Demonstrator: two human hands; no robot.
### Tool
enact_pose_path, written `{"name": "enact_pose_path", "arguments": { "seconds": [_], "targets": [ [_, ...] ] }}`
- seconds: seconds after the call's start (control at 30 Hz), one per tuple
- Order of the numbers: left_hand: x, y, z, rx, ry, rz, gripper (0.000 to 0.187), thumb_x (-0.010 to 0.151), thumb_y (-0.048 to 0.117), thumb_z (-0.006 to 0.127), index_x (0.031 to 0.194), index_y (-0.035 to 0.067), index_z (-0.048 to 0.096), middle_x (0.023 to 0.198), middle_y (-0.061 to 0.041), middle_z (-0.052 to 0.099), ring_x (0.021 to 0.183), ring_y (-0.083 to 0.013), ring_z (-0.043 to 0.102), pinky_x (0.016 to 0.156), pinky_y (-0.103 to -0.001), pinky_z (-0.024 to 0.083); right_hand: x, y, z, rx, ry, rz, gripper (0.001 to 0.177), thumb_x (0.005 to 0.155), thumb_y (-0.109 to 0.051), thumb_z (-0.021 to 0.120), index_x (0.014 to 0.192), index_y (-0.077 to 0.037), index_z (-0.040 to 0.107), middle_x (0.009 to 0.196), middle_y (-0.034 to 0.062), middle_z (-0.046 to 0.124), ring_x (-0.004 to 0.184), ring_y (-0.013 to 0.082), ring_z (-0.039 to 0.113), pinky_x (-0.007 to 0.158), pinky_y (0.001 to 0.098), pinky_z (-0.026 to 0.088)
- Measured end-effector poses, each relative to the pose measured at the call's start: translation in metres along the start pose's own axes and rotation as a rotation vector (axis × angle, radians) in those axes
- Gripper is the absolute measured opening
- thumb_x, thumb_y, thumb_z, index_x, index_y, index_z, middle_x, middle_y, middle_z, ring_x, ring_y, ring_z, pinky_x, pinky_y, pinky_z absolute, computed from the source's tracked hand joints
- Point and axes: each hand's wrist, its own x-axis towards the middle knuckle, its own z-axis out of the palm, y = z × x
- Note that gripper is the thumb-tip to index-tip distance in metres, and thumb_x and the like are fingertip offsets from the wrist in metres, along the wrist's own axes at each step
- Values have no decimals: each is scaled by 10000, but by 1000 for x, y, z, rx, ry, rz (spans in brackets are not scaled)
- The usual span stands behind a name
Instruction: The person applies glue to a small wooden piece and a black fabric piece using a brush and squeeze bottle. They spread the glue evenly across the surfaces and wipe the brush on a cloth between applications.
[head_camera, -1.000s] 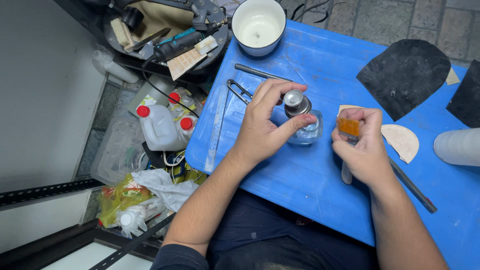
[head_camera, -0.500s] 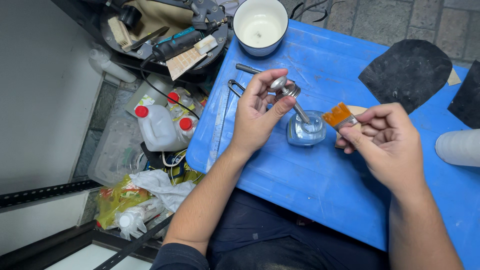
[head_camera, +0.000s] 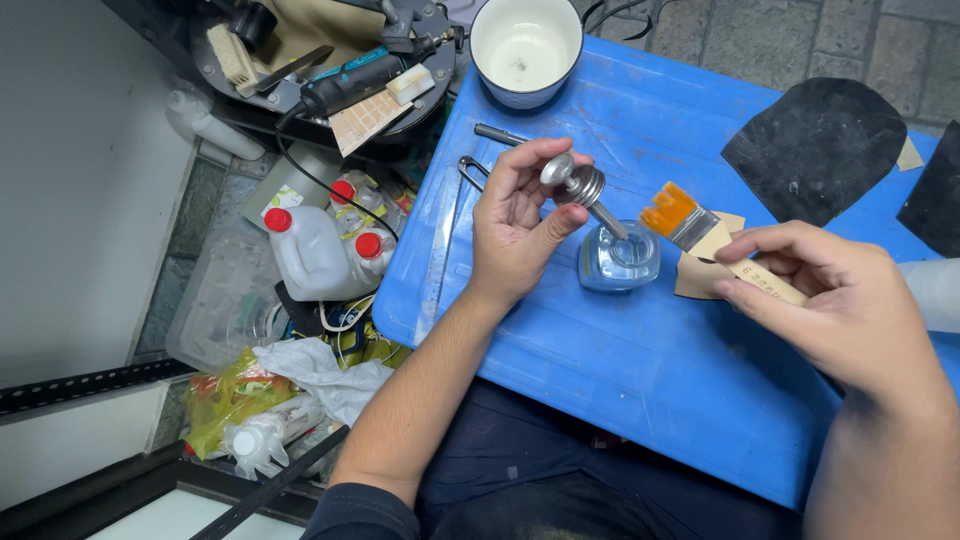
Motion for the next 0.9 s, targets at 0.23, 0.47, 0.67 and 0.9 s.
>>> {"name": "enact_pose_path", "arguments": {
  "seconds": [0.23, 0.47, 0.67, 0.9],
  "targets": [
    [-1, 11, 4, 226, -60, 113, 589, 943, 165, 866, 1435, 116, 546, 1307, -68, 665, 1194, -132, 678, 990, -280, 585, 0, 42, -13, 322, 168, -91, 315, 867, 67, 708, 1156, 29, 590, 1058, 160, 719, 919, 119, 721, 782, 199, 584],
    [5, 30, 12, 480, -160, 236, 537, 844, 201, 929, 1285, 137, 630, 1241, -63, 723, 1075, -111, 684, 850, -221, 568, 3, 100, -6, 779, 234, -186, 165, 1014, 167, 686, 1134, 77, 619, 1054, 205, 713, 888, 211, 739, 831, 288, 626],
    [10, 33, 19, 616, -283, 314, 555, 847, 237, 920, 1304, 146, 618, 1242, -35, 711, 1169, -157, 692, 987, -287, 590, 2, 110, -4, 872, 249, -211, 221, 1004, 179, 677, 1117, 32, 557, 1096, 223, 703, 895, 225, 734, 821, 308, 628],
    [6, 29, 16, 567, -332, 86, 683, 902, 290, 889, 1439, 139, 496, 1313, -2, 709, 1154, -132, 718, 942, -269, 606, 1, 105, -3, 905, 260, -250, 279, 1011, 205, 684, 1113, 5, 518, 1096, 251, 694, 898, 233, 724, 807, 308, 621]
  ]
}}
